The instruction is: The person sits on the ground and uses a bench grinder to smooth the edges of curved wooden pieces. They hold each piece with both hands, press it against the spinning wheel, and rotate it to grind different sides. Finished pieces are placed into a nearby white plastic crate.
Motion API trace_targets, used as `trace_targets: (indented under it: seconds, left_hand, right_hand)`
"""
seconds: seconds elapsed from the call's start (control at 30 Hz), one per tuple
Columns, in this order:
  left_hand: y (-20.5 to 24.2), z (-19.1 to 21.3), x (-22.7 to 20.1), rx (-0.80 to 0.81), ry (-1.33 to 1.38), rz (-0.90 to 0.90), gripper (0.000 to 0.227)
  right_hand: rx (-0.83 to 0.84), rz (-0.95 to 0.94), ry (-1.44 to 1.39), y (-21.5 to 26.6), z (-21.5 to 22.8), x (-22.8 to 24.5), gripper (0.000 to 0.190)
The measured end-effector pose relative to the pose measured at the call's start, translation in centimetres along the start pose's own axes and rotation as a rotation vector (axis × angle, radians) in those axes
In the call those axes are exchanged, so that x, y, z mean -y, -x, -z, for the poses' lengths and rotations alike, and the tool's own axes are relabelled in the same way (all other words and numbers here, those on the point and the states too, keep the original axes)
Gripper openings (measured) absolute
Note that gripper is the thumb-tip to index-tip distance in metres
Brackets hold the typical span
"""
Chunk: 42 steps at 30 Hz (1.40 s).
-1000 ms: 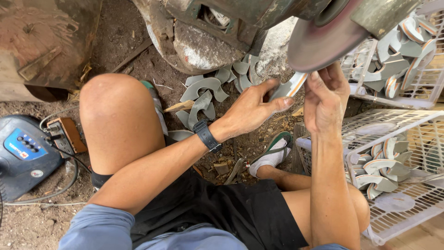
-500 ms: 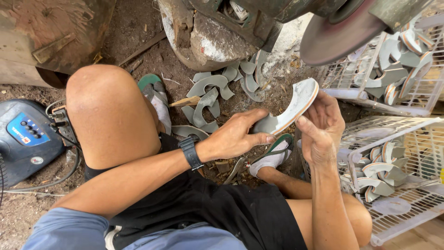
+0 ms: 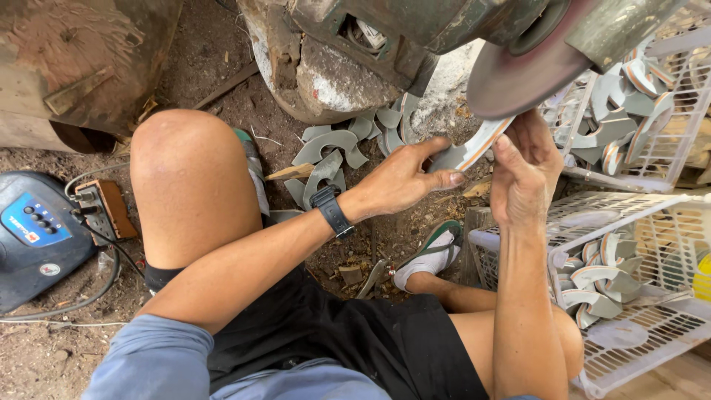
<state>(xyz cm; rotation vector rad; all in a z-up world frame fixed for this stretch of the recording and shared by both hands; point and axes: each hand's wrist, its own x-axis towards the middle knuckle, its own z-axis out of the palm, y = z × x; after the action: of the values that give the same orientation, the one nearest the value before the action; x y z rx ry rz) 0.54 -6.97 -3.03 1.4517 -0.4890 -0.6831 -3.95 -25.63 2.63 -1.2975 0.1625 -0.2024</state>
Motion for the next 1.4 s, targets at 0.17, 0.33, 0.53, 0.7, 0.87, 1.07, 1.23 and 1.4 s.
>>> trace_targets:
  seconds: [0.17,0.33,0.53,0.7,0.87,1.07,1.23,1.4]
  left_hand:
    - [1.3,-0.2,1.1,0.012,-0.015,0.013,0.078]
    - [4.1,0.3,1.7,0.065,-0.01,-0.04,0.078]
    - [7.2,1.2,0.6,0.077,-0.139,-0.131,0.072]
    - [6.7,0.9,-0.6,0.011,-0.434,-0.148,0.063]
    - [5.4,1.2,-1.4,-0.014,-0.333,-0.182,0.055]
    - [2.3,2.4,-0.8,0.34,0.404,0.316,0.052]
    - [0.7,1.6,-1.2,0.301,0.314,0.275,0.06]
    - [-0.5,-0.3,-1.5,0.126,0.209,0.225,0.076]
  right_hand:
    - [0.014,-0.007,0.027,1.2,-0.5,-0.4,0.067]
    - [0.01,-0.017,0.085,3.6,-1.6,-0.6,0.071]
    - [0.04,-0.041,0.136,6.7,-2.0,-0.1,0.066]
    - [-0.027,-0.15,0.071,7.1,-0.7,0.4,0.058]
    - [-0.14,-0.127,0.146,6.3,0.6,0.5,0.052]
    - [-0.11,-0.108,0.064,4.6,2.1,1.6,0.055]
    - [-0.105,-0.045,0.229,2.4,1.8,0.4,0.059]
    - [-0.06,-0.022,0.169,0.5,1.3,0.5,0.055]
